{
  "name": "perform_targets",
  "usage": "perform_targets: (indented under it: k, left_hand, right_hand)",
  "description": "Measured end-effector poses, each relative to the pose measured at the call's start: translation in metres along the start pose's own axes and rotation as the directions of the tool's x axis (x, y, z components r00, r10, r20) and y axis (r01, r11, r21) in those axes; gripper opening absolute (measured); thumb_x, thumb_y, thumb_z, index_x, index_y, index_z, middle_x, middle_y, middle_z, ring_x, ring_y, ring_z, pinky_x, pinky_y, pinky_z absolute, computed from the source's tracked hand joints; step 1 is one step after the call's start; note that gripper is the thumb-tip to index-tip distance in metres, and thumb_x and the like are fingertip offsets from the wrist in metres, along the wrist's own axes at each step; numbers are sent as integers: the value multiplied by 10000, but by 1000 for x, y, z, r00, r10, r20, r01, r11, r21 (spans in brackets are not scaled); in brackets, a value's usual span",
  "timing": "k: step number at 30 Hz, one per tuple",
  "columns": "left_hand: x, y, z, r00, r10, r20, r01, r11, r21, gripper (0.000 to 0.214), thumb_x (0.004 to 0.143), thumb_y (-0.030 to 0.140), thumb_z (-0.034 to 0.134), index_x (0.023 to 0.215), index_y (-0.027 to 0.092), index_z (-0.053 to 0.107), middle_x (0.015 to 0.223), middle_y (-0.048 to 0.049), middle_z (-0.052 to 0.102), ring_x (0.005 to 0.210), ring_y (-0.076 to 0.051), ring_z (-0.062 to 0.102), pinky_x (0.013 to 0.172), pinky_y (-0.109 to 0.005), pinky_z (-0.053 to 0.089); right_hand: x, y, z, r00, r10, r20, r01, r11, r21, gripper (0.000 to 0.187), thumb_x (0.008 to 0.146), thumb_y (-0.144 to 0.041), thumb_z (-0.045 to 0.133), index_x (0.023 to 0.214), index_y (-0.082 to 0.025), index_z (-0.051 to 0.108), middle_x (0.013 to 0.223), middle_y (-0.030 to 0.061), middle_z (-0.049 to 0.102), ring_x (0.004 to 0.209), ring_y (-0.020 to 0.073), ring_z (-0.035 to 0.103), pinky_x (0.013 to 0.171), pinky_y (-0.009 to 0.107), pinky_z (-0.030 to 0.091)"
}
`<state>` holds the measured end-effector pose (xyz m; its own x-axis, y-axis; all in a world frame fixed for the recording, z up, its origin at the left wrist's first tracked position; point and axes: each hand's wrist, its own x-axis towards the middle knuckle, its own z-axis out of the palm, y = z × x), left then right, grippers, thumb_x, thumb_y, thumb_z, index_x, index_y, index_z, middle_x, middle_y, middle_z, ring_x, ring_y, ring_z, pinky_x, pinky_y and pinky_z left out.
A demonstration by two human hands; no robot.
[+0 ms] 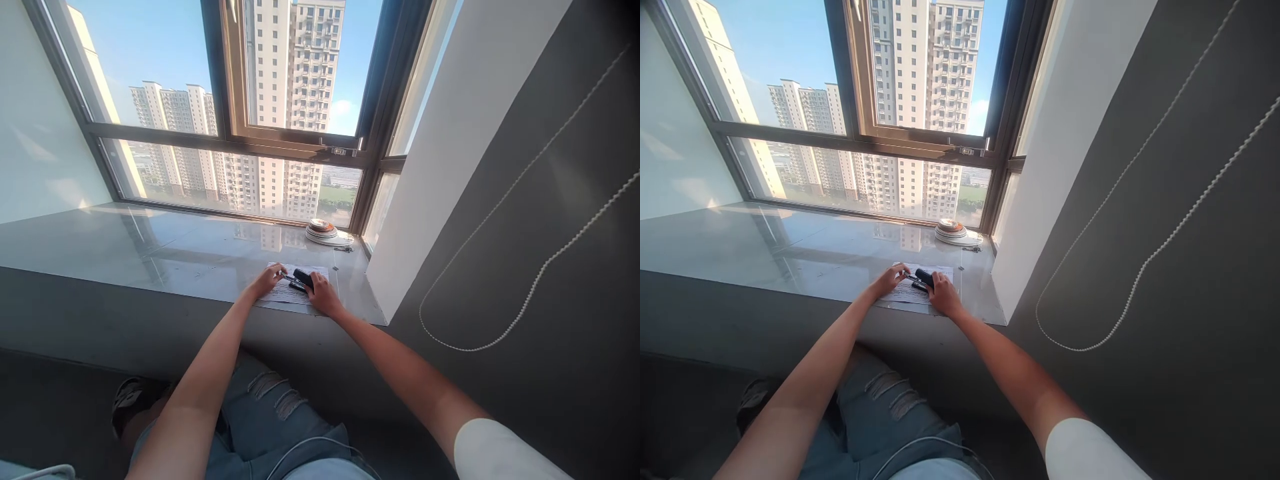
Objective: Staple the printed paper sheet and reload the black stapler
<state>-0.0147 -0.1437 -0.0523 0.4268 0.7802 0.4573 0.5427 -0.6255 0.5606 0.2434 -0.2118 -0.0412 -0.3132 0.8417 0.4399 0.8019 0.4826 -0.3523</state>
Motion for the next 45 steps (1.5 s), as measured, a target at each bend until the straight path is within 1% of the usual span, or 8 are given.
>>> perform_targets:
  k: [12, 18, 22, 26, 31, 39, 43, 45]
  left_hand:
    - [1, -1, 0, 1000, -3, 11, 3, 1000, 1, 253, 943, 334, 543, 1058, 168, 697, 1034, -92, 666, 854, -219, 588, 871, -381, 485]
    - [0, 4, -2, 1000, -17, 26, 17, 1000, 12, 299, 935, 381, 550, 1058, 176, 729, 1069, -101, 707, 934, -243, 605, 910, -397, 501]
    - [0, 7, -4, 1000, -22, 18, 22, 1000, 22, 318, 927, 406, 555, 1055, 190, 750, 1059, -92, 721, 913, -239, 624, 923, -407, 504]
    - [0, 8, -4, 1000, 12, 14, -12, 1000, 22, 314, 922, 393, 557, 1040, 203, 777, 1046, -89, 729, 925, -239, 636, 926, -403, 505]
    - [-1, 8, -5, 1000, -4, -2, 4, 1000, 24, 313, 918, 373, 569, 1055, 204, 794, 1036, -92, 735, 940, -240, 640, 923, -395, 512]
    - [-1, 5, -3, 1000, 13, -10, -13, 998, -53, 295, 915, 399, 605, 1041, 253, 827, 1058, -86, 747, 968, -234, 643, 845, -344, 512]
    - [-2, 2, -5, 994, -75, -85, 75, 997, -8, 416, 850, 398, 671, 1215, 226, 771, 1057, -81, 756, 935, -239, 653, 823, -355, 515]
    - [-3, 0, -7, 983, -134, -126, 134, 991, -13, 447, 811, 415, 714, 1199, 200, 769, 1000, -80, 769, 913, -244, 665, 812, -358, 522]
  right_hand:
    - [-1, 0, -2, 1000, -6, -2, 6, 1000, -22, 193, 1002, -275, 576, 1171, -195, 524, 1153, 115, 639, 1047, 238, 568, 842, 313, 443]
    - [-2, -3, -7, 1000, -4, 11, 4, 1000, -9, 185, 1005, -267, 561, 1173, -198, 527, 1141, 116, 637, 1026, 247, 578, 823, 324, 456]
    - [-2, -3, -8, 1000, -9, 6, 9, 1000, -1, 188, 998, -267, 565, 1169, -201, 522, 1146, 117, 639, 1007, 252, 587, 800, 327, 453]
    - [-2, -2, -7, 1000, -15, -2, 15, 1000, 0, 184, 994, -264, 571, 1160, -201, 524, 1154, 117, 640, 1009, 250, 589, 809, 327, 451]
    - [-2, -3, -7, 1000, -11, -3, 11, 1000, -1, 185, 994, -269, 572, 1161, -204, 523, 1159, 111, 643, 1008, 246, 590, 799, 325, 447]
    - [-3, -3, -7, 1000, -8, -8, 8, 1000, -4, 167, 995, -274, 571, 1143, -212, 525, 1136, 104, 642, 1015, 246, 585, 797, 321, 444]
    - [-3, -2, -7, 1000, -8, -11, 8, 1000, 8, 175, 991, -270, 573, 1149, -213, 526, 1146, 106, 639, 1013, 243, 586, 806, 324, 447]
    - [-3, -2, -7, 1000, -10, -14, 10, 1000, 10, 174, 991, -271, 573, 1148, -214, 526, 1142, 104, 638, 1014, 245, 586, 804, 324, 448]
